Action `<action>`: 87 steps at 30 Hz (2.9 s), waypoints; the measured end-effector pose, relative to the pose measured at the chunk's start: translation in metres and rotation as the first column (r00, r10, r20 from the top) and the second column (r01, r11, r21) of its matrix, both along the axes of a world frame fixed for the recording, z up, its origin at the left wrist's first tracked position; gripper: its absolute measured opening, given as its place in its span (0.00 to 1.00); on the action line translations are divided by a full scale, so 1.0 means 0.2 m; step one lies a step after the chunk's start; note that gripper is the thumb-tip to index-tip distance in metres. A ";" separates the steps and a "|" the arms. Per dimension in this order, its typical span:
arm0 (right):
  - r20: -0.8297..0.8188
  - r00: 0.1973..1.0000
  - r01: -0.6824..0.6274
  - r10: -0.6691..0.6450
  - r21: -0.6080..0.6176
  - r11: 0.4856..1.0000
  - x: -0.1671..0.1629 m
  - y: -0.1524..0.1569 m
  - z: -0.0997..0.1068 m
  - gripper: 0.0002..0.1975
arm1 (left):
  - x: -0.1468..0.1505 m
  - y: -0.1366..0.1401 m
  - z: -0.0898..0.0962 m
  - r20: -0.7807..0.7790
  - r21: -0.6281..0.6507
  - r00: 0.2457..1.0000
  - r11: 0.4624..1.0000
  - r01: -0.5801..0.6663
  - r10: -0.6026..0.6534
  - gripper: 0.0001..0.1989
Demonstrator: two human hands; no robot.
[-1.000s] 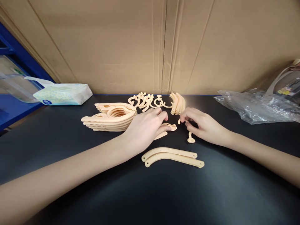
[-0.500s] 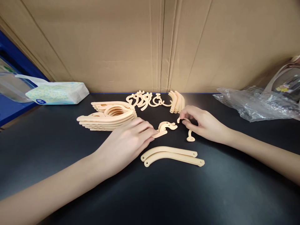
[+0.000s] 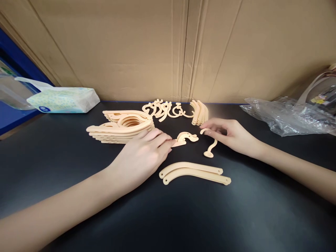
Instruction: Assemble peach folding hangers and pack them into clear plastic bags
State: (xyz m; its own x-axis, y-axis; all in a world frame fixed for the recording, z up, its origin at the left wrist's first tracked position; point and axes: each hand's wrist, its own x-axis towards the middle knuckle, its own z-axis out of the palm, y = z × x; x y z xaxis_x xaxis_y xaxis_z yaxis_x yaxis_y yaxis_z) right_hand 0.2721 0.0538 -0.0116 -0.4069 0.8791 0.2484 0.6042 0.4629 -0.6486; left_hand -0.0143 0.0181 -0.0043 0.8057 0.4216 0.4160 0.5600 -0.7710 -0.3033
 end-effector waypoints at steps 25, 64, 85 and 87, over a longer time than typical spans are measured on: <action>-0.490 0.848 -0.063 -0.205 -0.475 0.878 -0.17 -0.17 0.08 0.21 | 0.10 -0.12 0.03 0.441 -0.248 0.891 0.939 0.239 -0.110 0.03; -0.451 0.888 -0.344 0.094 -0.514 0.786 -0.18 -0.20 0.08 0.09 | 0.07 -0.09 0.03 0.363 -0.067 0.921 0.982 0.176 -0.140 0.02; -0.445 0.896 -0.240 0.005 -0.474 0.847 -0.17 -0.17 0.06 0.16 | 0.04 -0.07 0.00 0.207 -0.320 0.955 0.907 0.273 -0.214 0.07; -0.438 0.899 -0.240 0.010 -0.475 0.847 -0.17 -0.17 0.06 0.16 | 0.03 -0.07 0.00 0.211 -0.345 0.956 0.899 0.269 -0.205 0.06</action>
